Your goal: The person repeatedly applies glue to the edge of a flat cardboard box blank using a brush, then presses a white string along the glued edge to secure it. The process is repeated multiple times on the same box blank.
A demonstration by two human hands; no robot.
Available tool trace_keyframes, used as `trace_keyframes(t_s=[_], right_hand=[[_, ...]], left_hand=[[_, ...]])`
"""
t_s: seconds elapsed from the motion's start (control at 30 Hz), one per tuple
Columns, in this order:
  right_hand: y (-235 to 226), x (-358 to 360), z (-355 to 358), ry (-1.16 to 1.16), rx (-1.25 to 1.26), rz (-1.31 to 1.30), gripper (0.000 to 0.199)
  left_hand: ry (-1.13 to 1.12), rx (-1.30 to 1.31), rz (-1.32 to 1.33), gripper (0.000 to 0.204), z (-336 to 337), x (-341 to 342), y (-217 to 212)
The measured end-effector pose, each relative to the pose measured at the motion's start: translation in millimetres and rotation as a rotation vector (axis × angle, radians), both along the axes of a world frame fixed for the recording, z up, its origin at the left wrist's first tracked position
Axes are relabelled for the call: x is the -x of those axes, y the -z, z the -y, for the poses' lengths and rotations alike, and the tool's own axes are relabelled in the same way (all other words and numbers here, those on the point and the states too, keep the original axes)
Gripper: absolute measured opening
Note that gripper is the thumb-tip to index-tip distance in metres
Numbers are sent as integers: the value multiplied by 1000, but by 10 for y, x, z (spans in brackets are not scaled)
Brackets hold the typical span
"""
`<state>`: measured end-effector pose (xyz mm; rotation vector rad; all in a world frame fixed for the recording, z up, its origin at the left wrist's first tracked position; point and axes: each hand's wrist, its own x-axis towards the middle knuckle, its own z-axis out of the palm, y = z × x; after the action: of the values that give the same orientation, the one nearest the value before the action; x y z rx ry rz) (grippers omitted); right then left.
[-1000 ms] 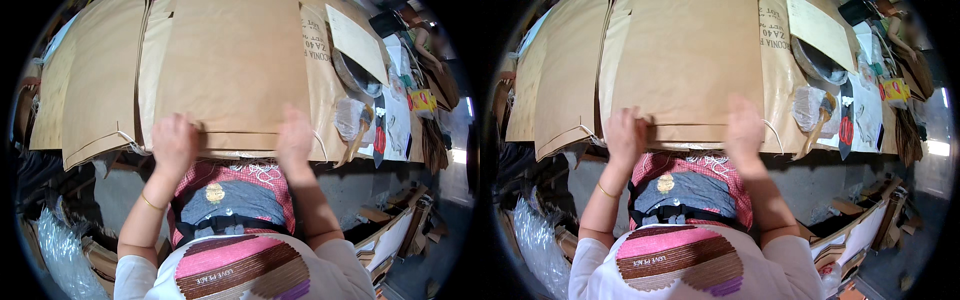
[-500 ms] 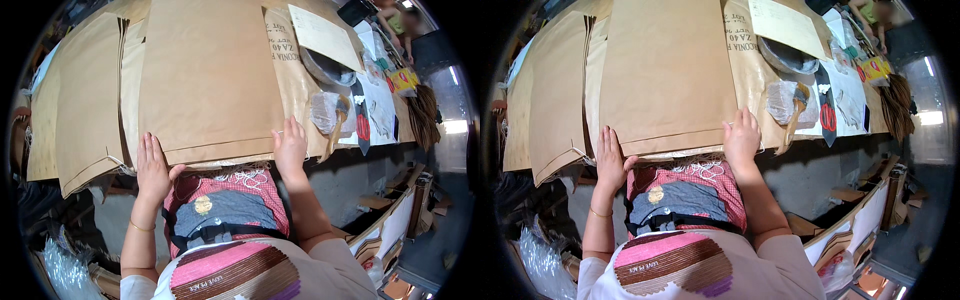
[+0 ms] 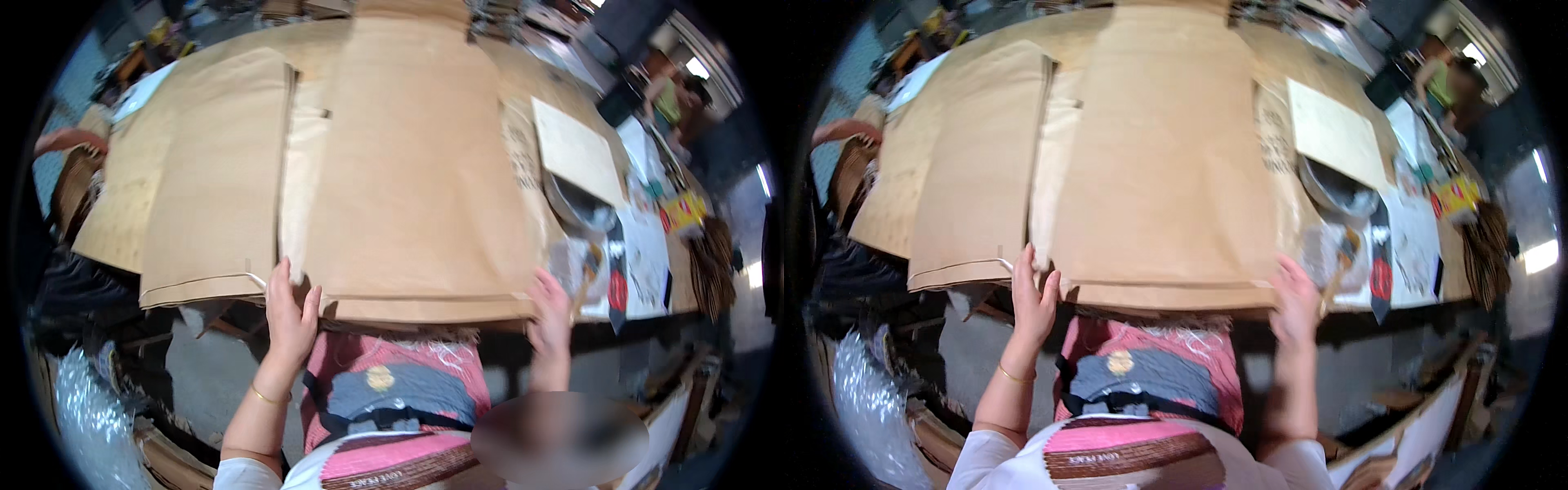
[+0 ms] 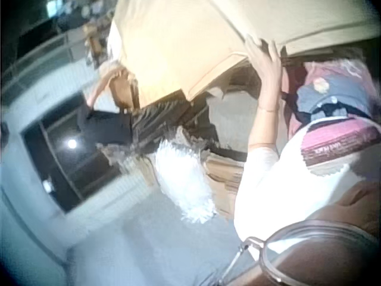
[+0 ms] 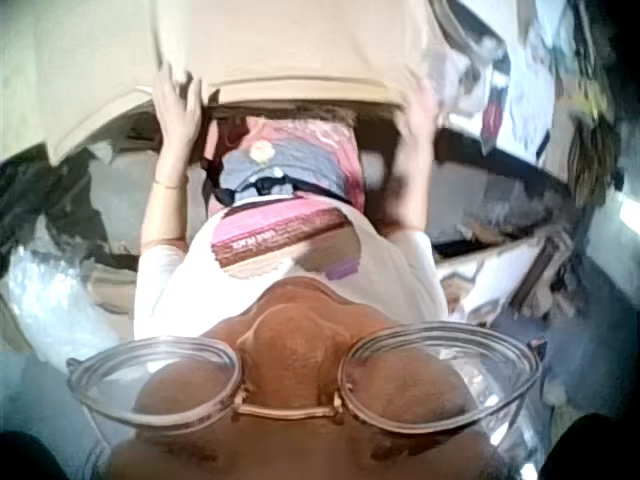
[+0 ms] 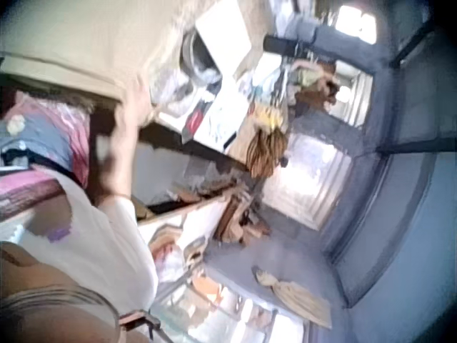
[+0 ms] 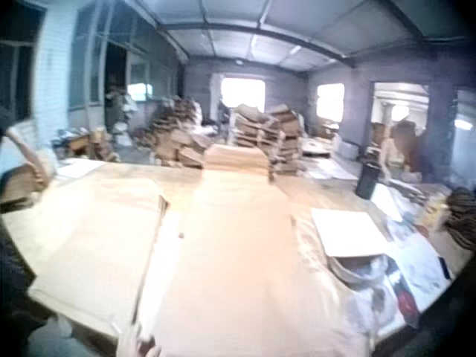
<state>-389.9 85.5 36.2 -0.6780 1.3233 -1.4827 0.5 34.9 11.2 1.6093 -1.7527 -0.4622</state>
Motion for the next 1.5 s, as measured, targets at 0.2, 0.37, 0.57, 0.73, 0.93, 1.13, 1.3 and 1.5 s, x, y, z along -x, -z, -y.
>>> trace_keyframes(t_s=[0.2, 0.37, 0.57, 0.73, 0.93, 1.13, 1.3, 1.5], right_hand=[[242, 55, -155, -221, -148, -531, 35], [413, -846, 237, -186, 101, -807, 33], [427, -2373, 1133, -598, 215, -437, 44], [479, -3290, 1573, -763, 50, -531, 45], [-349, -2362, 736, -1484, 75, -518, 44], [-428, -136, 115, -378, -136, -1304, 21], [-393, 918, -355, -142, -412, -1943, 47], [-530, 1105, -251, 132, 186, -1461, 17]], left_hand=[[-16, -393, -406, 18, -170, -164, -60], [-199, 282, -78, 19, -216, -639, -253], [-602, 357, -17, 29, 41, -2320, -176], [-613, 55, 163, 29, 476, -3644, -45], [-533, -32, 372, 32, 640, -4079, 252], [-559, 252, 639, 30, 302, -3025, -78], [142, 453, 400, 31, 5, -775, -164], [808, 97, 408, 26, -440, 423, -77]])
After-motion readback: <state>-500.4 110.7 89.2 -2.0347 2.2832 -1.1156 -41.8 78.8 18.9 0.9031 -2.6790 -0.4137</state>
